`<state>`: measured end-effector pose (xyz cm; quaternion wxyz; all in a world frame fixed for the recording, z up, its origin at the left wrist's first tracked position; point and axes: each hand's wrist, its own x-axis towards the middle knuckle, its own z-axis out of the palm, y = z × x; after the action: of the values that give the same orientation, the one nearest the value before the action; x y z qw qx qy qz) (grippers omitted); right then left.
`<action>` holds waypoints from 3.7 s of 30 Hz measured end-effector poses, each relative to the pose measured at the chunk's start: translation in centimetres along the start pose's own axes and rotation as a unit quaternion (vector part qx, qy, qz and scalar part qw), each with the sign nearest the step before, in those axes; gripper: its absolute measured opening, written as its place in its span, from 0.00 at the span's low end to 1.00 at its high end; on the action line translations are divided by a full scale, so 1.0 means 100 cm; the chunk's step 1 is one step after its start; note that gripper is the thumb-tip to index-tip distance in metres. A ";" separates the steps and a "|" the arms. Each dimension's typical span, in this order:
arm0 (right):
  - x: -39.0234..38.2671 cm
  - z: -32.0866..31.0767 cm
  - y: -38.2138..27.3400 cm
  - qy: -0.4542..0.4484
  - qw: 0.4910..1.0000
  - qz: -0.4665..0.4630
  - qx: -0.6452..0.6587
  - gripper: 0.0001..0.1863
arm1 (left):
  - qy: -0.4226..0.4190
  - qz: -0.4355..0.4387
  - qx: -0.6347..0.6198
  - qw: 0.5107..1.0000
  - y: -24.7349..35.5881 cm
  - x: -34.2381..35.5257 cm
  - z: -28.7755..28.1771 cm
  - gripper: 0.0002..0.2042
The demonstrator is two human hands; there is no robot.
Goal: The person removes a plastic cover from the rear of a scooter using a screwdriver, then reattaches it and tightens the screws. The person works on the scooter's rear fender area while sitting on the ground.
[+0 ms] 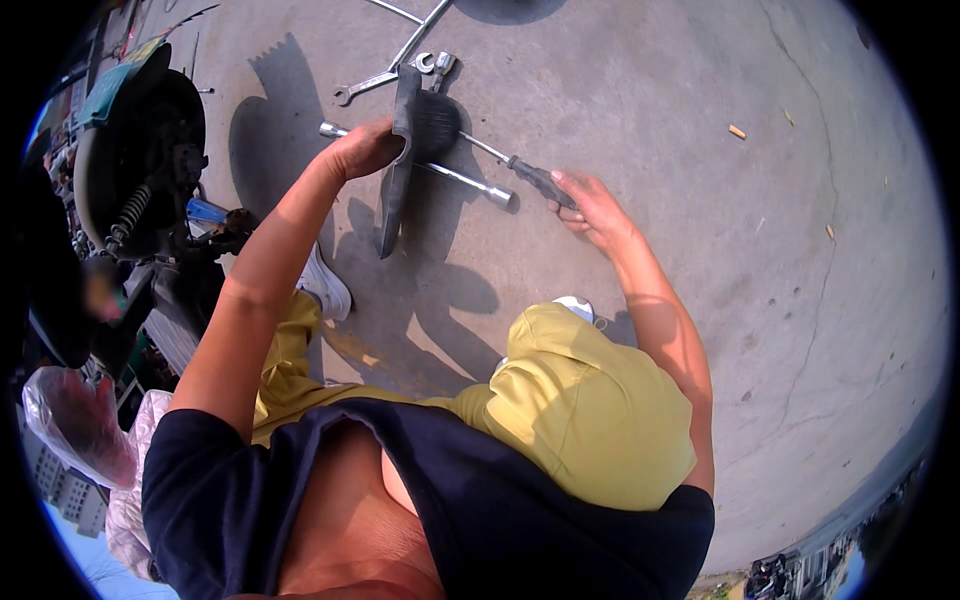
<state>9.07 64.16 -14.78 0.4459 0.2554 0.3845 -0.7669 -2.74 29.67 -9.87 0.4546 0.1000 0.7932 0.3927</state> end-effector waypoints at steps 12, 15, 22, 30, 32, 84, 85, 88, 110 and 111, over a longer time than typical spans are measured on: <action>-0.008 -0.001 0.032 -0.016 0.999 0.008 0.038 0.17 | 0.063 -0.153 -0.176 0.970 0.018 0.007 0.017 0.28; -0.002 0.000 0.036 -0.031 0.998 0.007 0.052 0.17 | 0.057 -0.163 -0.021 0.985 0.001 0.027 0.012 0.28; -0.006 0.004 0.035 -0.030 0.998 -0.010 0.053 0.16 | 0.102 -0.193 -0.104 0.970 -0.010 0.026 0.002 0.27; -0.051 0.025 -0.009 -0.006 0.998 -0.038 0.039 0.20 | -0.005 -0.095 -0.627 0.773 -0.003 -0.017 -0.028 0.29; -0.058 0.025 -0.018 -0.007 0.999 -0.037 0.003 0.21 | -0.078 -0.049 -0.697 0.711 0.018 -0.026 -0.026 0.36; -0.097 -0.022 -0.056 0.073 0.977 -0.192 -0.054 0.17 | -0.112 0.241 0.222 0.938 0.066 -0.086 0.038 0.47; -0.095 -0.024 -0.055 0.081 0.977 -0.181 -0.075 0.18 | -0.137 0.226 0.218 0.939 0.059 -0.078 0.041 0.54; -0.086 -0.022 -0.046 0.114 0.974 -0.134 -0.142 0.18 | -0.141 0.232 0.209 0.939 0.041 -0.076 0.064 0.54; -0.083 -0.002 -0.028 0.077 0.979 -0.117 -0.145 0.15 | 0.146 -0.143 -0.598 0.775 0.037 -0.076 0.102 0.15; -0.085 0.001 -0.030 0.082 0.975 -0.129 -0.159 0.15 | 0.130 -0.136 -0.617 0.764 0.034 -0.076 0.102 0.15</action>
<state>10.47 69.15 -7.36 0.3451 0.1916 0.5663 -0.7236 9.00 33.48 -5.36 0.3595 -0.3631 0.4365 0.7405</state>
